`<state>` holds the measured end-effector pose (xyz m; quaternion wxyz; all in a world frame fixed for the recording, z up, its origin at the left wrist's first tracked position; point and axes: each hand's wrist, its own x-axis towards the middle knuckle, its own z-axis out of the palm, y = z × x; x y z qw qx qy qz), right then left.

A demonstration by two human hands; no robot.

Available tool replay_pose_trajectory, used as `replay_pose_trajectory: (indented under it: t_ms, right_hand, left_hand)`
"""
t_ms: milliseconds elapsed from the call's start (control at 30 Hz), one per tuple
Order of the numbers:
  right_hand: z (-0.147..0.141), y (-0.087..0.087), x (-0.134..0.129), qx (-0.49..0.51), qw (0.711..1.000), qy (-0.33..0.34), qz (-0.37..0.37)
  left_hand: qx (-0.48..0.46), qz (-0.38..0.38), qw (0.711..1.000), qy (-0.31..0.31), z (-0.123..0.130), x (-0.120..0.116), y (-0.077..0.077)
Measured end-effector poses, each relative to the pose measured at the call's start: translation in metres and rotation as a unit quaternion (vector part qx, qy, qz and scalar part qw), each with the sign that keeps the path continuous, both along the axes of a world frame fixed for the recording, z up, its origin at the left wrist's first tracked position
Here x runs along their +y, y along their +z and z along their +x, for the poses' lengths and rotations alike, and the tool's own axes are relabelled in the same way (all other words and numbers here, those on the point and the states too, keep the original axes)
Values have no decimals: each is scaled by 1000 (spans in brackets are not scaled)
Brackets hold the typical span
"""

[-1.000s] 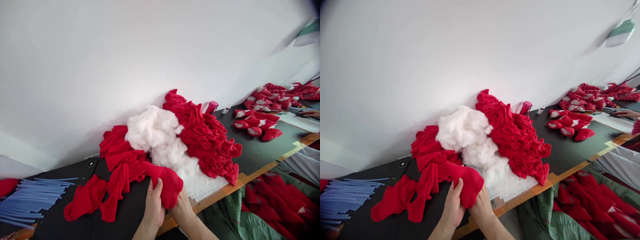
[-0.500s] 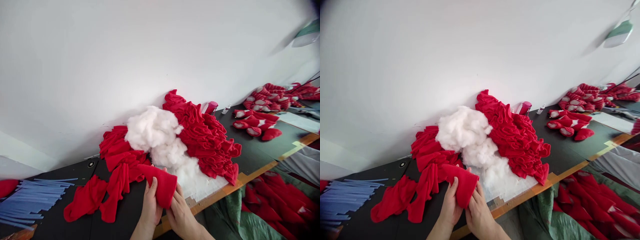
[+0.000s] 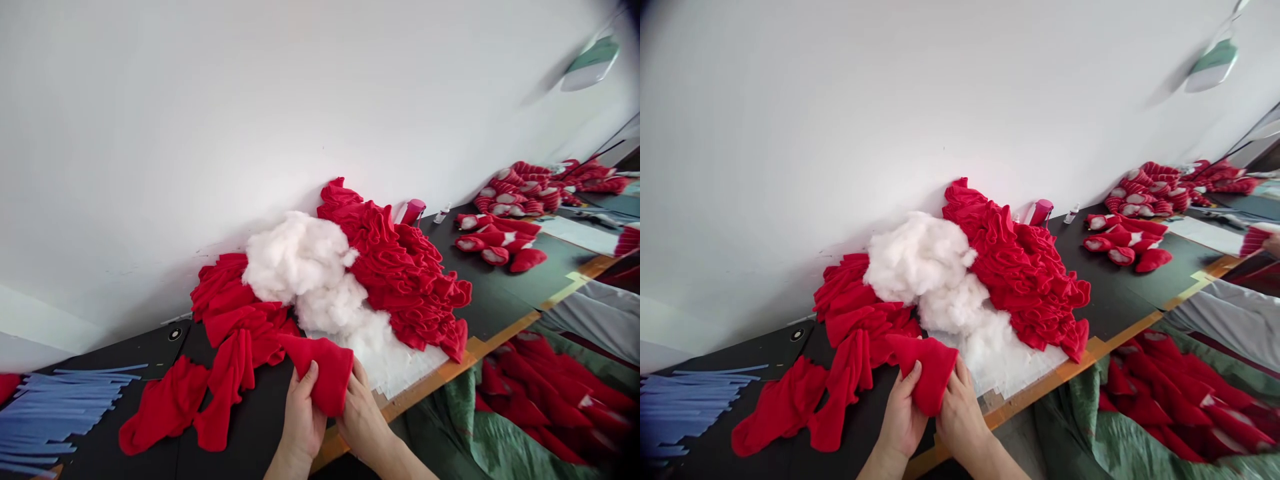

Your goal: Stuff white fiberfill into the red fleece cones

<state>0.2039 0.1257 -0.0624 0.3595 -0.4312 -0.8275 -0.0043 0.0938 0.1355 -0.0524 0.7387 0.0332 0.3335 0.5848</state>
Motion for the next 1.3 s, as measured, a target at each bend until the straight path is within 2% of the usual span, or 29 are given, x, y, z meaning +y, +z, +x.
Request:
replay_pose_trajectory:
  t_ms: [67,167,267,433,533,667,767,933,1067,1200,1300]
  right_hand:
    - [0,9,-3,13,999,28,-11]
    - [1,20,-6,25,997,77,-20]
    - [2,17,-3,11,993,108,-36]
    - [7,-1,4,-23,998,48,-18]
    - [8,-4,-3,-2,998,49,-30]
    - [6,-2,-10,52,999,-3,1]
    - [4,0,-6,66,997,26,20]
    - [8,5,-4,143,987,-58,-48]
    - [3,7,-4,158,985,-30,-59]
    - [-8,11,1,214,975,-22,-56]
    - [-12,11,6,286,950,-22,-126]
  left_hand:
    - [-26,-5,1000,-2,-4,1,1]
    - [-74,24,996,-47,-8,0,5]
    - [-64,45,994,-75,-8,-2,9]
    - [36,41,998,-39,-8,1,7]
    - [33,24,999,-28,-10,4,5]
    - [9,13,999,-29,-7,2,5]
    - [13,15,999,-39,-3,2,5]
    - [2,-36,999,10,-1,9,3]
    - [-26,-32,999,18,3,6,6]
    - [9,-20,999,39,9,4,11]
    - [43,-38,996,65,9,9,8]
